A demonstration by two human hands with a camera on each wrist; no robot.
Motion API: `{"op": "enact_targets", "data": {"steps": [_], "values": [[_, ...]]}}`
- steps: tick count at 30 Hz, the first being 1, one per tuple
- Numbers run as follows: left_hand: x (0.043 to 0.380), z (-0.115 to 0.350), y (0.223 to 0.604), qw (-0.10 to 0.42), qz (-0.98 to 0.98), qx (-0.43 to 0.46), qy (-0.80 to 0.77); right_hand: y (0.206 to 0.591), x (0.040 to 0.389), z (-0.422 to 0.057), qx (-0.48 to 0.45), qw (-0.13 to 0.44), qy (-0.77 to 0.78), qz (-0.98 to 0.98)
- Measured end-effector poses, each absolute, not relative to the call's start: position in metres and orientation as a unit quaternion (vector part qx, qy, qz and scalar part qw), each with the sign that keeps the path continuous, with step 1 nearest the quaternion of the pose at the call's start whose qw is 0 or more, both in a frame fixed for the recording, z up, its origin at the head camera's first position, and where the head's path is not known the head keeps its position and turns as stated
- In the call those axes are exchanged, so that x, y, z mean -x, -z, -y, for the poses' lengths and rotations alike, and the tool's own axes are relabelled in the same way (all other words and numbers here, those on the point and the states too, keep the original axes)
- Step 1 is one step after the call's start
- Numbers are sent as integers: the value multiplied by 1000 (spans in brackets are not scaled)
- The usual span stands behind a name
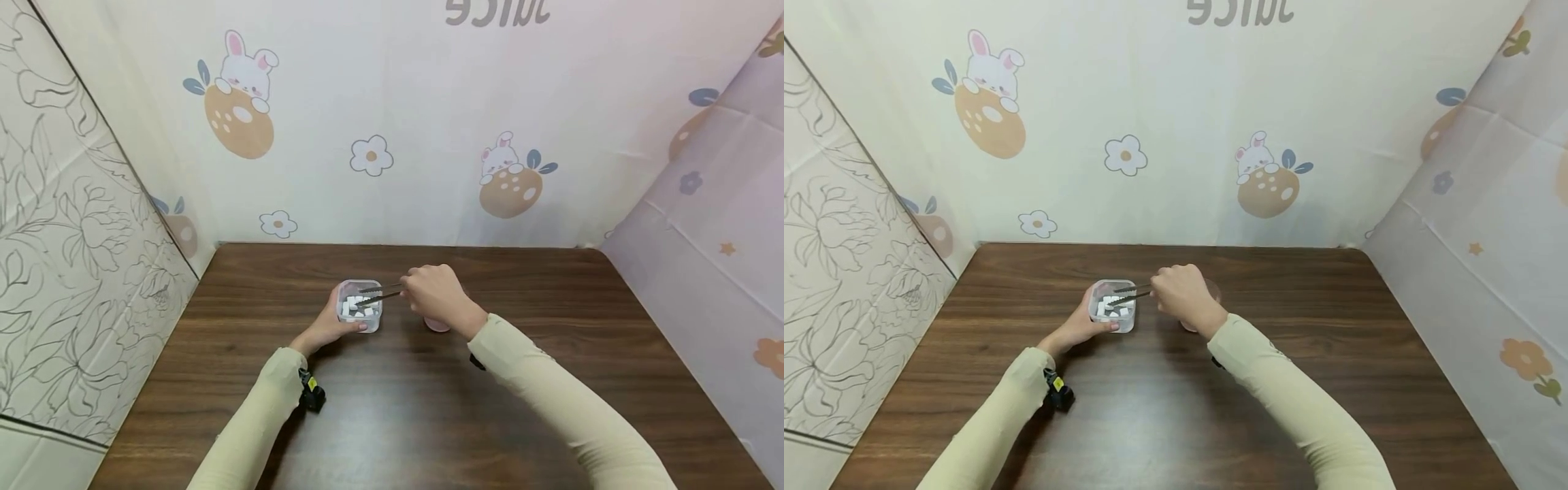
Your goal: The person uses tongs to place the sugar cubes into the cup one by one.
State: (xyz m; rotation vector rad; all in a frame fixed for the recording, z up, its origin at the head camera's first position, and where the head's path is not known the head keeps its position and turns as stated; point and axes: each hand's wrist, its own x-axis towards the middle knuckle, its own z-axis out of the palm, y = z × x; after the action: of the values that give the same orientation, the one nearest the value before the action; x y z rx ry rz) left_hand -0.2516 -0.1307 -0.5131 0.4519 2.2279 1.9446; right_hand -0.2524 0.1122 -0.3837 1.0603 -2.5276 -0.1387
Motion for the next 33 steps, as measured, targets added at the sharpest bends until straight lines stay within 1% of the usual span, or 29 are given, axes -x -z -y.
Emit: {"op": "enact_targets", "data": {"steps": [9, 12, 24, 33], "values": [[237, 129, 480, 84, -745, -173, -639, 391, 261, -96, -386, 196, 70, 899], [235, 128, 475, 88, -750, -173, -633, 393, 263, -92, -386, 196, 83, 898], [235, 130, 478, 94, -746, -156, -640, 401, 269, -83, -388, 196, 97, 895], [235, 130, 479, 92, -742, -154, -646, 396, 268, -73, -387, 190, 129, 893]]}}
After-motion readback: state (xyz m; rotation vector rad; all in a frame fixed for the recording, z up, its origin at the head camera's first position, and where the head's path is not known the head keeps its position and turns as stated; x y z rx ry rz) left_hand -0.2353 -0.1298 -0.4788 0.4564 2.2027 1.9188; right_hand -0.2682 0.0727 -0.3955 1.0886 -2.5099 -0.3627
